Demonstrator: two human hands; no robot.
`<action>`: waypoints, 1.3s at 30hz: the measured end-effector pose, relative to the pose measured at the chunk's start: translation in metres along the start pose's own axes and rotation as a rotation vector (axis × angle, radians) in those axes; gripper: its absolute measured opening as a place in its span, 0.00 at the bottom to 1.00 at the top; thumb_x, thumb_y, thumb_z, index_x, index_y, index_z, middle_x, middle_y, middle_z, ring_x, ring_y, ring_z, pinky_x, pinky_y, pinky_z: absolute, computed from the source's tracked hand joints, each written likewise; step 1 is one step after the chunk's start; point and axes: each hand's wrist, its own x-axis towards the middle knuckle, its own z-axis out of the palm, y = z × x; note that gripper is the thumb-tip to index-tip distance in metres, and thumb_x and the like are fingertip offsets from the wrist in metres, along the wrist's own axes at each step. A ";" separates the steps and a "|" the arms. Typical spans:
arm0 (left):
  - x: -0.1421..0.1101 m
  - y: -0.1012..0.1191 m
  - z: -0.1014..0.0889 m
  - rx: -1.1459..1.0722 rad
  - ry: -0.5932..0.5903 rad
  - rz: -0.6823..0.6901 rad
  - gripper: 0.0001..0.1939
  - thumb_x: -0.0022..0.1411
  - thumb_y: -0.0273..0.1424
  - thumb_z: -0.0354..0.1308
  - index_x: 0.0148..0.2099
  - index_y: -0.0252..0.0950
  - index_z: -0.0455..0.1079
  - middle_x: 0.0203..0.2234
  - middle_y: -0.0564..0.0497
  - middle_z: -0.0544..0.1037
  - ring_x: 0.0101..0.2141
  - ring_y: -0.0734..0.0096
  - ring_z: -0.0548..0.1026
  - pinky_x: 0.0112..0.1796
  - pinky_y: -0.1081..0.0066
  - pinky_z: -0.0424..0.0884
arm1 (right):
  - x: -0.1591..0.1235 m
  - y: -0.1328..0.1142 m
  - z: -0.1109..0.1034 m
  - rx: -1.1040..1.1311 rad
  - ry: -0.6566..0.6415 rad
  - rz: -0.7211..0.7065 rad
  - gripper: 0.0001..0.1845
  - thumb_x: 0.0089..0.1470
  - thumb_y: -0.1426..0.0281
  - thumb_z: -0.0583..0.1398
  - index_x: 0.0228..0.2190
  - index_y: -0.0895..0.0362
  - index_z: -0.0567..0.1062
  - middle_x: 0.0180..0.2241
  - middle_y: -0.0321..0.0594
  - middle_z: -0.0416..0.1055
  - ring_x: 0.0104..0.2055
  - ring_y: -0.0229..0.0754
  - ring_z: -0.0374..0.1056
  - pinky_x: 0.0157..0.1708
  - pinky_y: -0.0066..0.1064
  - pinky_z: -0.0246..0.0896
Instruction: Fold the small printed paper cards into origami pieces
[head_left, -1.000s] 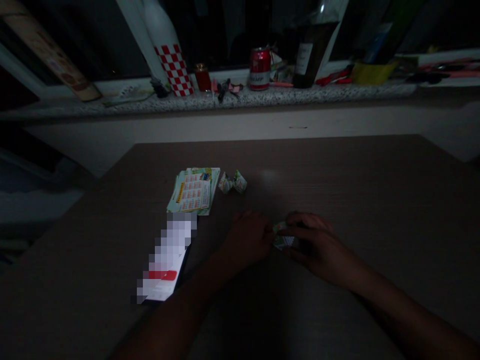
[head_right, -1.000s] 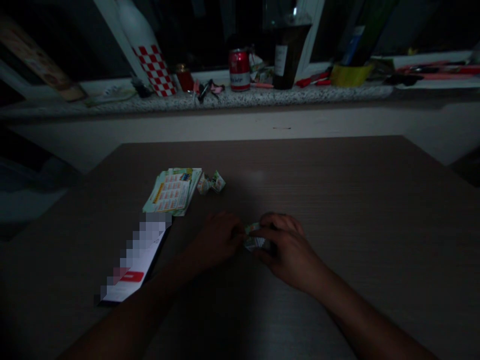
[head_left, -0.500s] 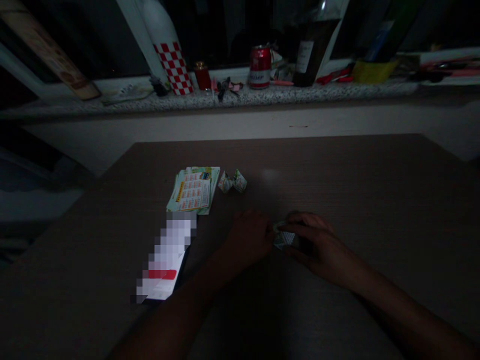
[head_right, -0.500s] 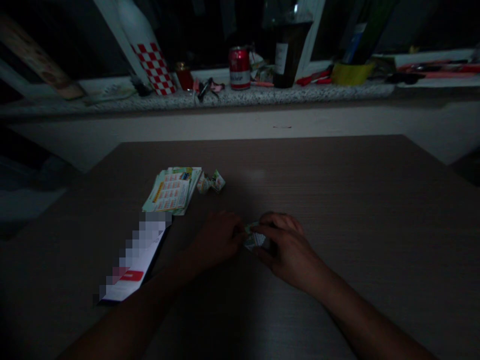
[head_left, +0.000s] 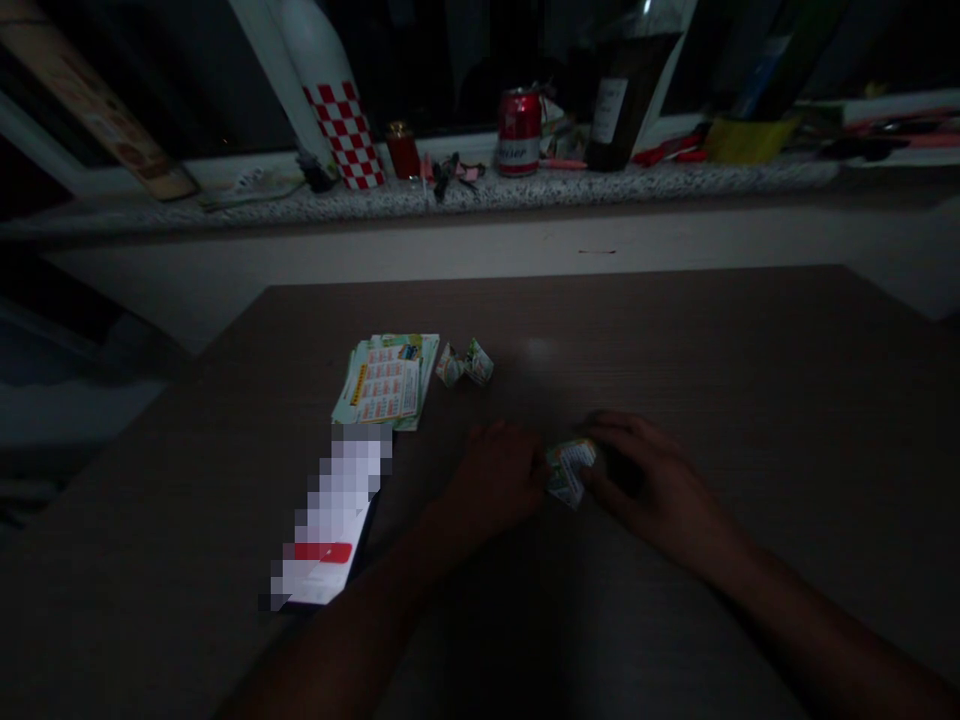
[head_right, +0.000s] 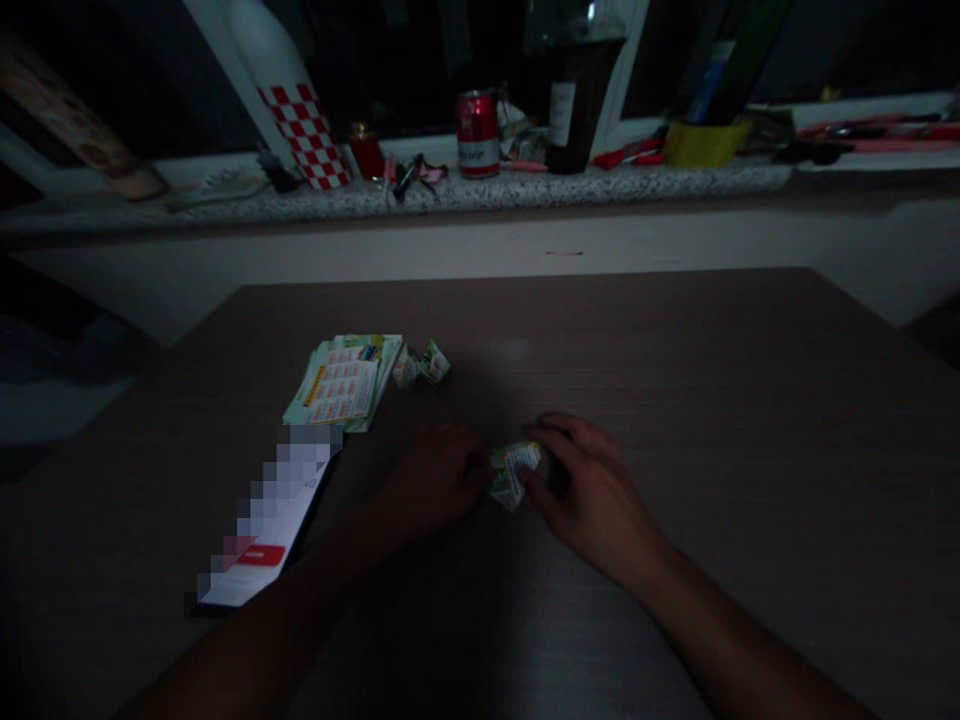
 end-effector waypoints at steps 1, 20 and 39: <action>0.000 0.000 0.000 0.000 0.002 0.007 0.07 0.60 0.32 0.52 0.36 0.35 0.69 0.34 0.48 0.75 0.40 0.59 0.71 0.41 0.60 0.63 | 0.000 0.001 0.001 0.028 0.021 0.003 0.20 0.54 0.67 0.59 0.50 0.52 0.69 0.50 0.46 0.67 0.54 0.51 0.63 0.54 0.48 0.59; 0.000 0.000 -0.004 0.005 -0.022 0.010 0.07 0.60 0.32 0.51 0.37 0.35 0.69 0.36 0.47 0.75 0.40 0.60 0.70 0.41 0.61 0.63 | -0.001 -0.009 0.000 0.288 0.152 0.095 0.17 0.55 0.71 0.57 0.47 0.51 0.71 0.48 0.44 0.69 0.49 0.49 0.68 0.49 0.47 0.65; 0.001 -0.002 -0.001 0.039 0.000 0.033 0.08 0.60 0.31 0.50 0.36 0.34 0.69 0.32 0.47 0.75 0.37 0.60 0.71 0.39 0.60 0.65 | -0.005 -0.027 0.006 0.347 0.137 -0.088 0.22 0.54 0.78 0.56 0.49 0.50 0.69 0.53 0.46 0.61 0.54 0.48 0.64 0.43 0.36 0.73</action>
